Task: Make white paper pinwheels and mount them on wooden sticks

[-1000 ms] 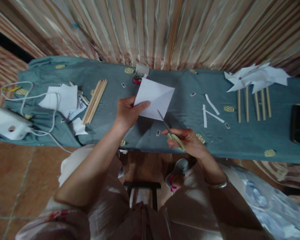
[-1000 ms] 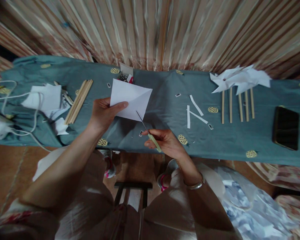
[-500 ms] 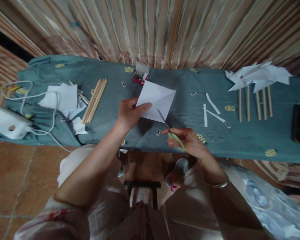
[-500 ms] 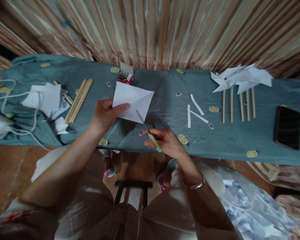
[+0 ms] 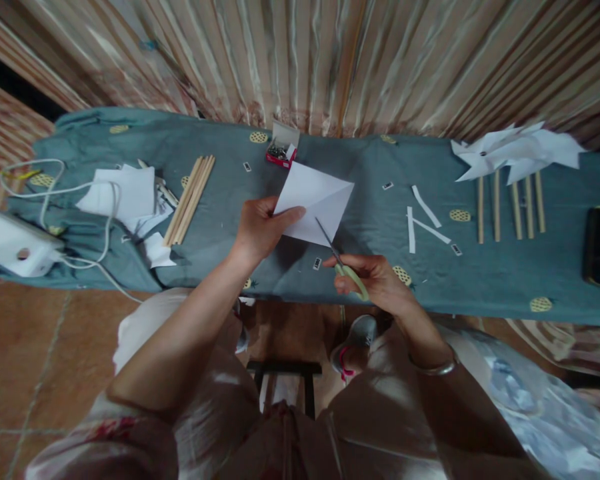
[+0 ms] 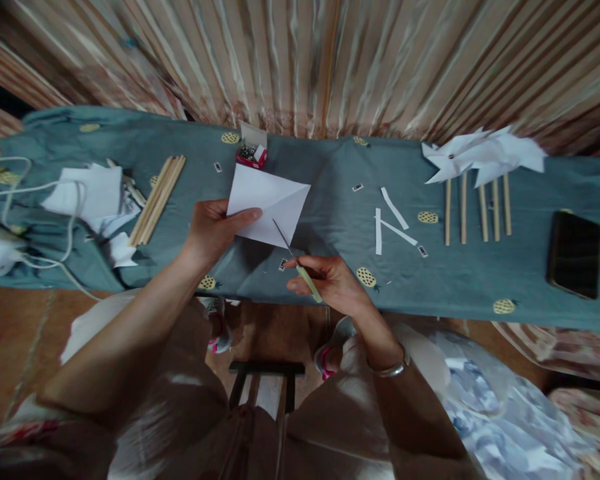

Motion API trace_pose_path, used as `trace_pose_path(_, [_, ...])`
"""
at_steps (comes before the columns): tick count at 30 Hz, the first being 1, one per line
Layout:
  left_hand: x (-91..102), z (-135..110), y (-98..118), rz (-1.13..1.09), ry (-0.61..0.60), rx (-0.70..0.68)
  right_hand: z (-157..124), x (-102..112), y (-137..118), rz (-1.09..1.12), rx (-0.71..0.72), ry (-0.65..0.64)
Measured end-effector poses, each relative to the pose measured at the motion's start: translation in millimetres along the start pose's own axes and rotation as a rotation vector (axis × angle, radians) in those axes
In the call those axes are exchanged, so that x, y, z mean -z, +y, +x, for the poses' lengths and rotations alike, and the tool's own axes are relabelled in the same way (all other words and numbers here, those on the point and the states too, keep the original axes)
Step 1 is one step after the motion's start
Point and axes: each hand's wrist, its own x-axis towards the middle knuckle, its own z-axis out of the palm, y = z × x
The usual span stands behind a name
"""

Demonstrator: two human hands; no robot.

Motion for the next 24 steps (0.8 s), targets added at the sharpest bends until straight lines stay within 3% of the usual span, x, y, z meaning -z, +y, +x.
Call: trace_pose_path(24, [-1.5, -2.9, 1.2, 0.004, -0.037, 0.016, 0.1, 2.0, 4.9, -0.033, 0.019, 0.014])
